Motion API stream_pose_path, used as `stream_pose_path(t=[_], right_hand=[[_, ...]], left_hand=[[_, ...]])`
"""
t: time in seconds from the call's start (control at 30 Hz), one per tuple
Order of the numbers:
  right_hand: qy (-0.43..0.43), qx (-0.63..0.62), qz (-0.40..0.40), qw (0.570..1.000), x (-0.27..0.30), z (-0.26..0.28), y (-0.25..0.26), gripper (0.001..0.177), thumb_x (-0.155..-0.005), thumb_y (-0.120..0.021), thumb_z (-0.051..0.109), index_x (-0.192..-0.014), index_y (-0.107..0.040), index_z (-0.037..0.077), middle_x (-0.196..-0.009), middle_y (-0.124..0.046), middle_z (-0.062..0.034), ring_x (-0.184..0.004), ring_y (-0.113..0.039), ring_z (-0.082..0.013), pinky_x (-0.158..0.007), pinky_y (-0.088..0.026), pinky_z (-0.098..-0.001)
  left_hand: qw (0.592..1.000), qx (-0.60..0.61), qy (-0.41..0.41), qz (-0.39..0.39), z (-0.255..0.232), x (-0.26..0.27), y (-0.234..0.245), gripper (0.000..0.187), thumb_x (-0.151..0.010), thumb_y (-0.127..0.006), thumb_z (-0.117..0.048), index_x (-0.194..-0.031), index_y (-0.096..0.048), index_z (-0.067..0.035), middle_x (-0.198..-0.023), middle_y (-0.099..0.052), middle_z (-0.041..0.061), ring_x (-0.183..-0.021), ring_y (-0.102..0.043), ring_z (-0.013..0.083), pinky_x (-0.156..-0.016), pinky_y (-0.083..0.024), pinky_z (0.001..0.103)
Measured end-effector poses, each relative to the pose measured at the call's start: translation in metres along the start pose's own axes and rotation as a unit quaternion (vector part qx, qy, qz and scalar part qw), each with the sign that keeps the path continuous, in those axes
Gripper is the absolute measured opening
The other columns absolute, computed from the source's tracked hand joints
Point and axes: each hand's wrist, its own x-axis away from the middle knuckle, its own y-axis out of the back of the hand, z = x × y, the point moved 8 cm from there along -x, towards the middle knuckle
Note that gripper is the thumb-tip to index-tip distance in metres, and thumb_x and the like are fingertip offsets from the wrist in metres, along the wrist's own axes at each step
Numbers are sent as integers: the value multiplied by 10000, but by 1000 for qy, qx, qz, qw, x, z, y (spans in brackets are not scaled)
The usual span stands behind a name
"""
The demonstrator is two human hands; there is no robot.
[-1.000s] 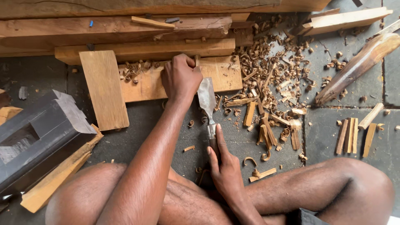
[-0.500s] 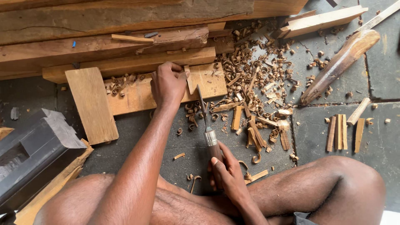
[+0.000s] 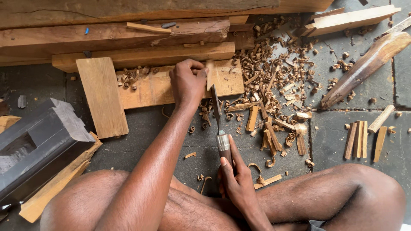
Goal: The person is carving a small piece of wood using a chisel and a wooden mallet. They repeatedly position the chisel on the wood and strike it with the mallet to remove shavings. The person occasionally pauses to inspect the carved piece.
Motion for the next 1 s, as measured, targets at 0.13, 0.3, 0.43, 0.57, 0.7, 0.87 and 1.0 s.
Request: stream_pose_path(t=[0.13,0.3,0.43,0.57,0.7,0.87,1.0], right_hand=[[-18,16,-12,1000,-10,1,0,679,-998,-530,262,-1624,-267,274,-632,-557,-27,-409,-514,-110,-360,-454,-278],[-8,3,-13,1000,-7,3,-4,684,-1002,-534,282,-1628,-258,275,-639,-559,-25,-417,-521,-103,-352,-453,-272],[-21,3,-20,1000,-7,0,3,696,-994,-534,300,-1629,-251,286,-638,-561,-26,-415,-515,-107,-351,-451,-274],[-32,13,-15,999,-10,-3,6,691,-993,-531,311,-1625,-250,294,-635,-554,-28,-412,-526,-109,-348,-462,-279],[-18,19,-17,1000,-8,0,6,694,-993,-534,295,-1629,-257,284,-627,-558,-26,-415,-523,-104,-352,-462,-275],[-12,41,-25,999,-1,8,6,703,-991,-528,268,-1638,-254,264,-602,-565,-16,-409,-525,-102,-361,-463,-269],[-31,-17,-21,999,-23,12,3,694,-997,-529,248,-1643,-276,257,-595,-515,-7,-404,-474,-102,-350,-419,-277]], left_hand=[[997,20,-66,22,-4,-2,-3,113,-788,-818,-40,-895,-781,-50,-821,-786,72,-745,-771,141,-684,-618,287],[998,19,-58,34,3,-5,-7,133,-759,-848,-43,-878,-790,-45,-830,-791,77,-749,-762,148,-722,-615,310],[999,17,-17,36,9,6,-15,143,-801,-787,-26,-942,-776,-52,-841,-790,84,-773,-772,141,-760,-638,307],[1000,13,-24,15,5,11,-11,115,-815,-763,-27,-925,-790,-44,-842,-790,87,-787,-777,143,-772,-635,316],[1000,14,-1,17,3,13,-7,119,-792,-785,-33,-910,-791,-50,-814,-784,74,-760,-770,151,-750,-629,324],[999,40,22,9,6,10,-9,127,-764,-804,-37,-887,-785,-61,-787,-790,52,-721,-771,136,-697,-628,312],[999,37,-25,-24,12,5,-8,102,-739,-823,-34,-834,-813,-68,-783,-804,46,-710,-769,118,-686,-608,292]])
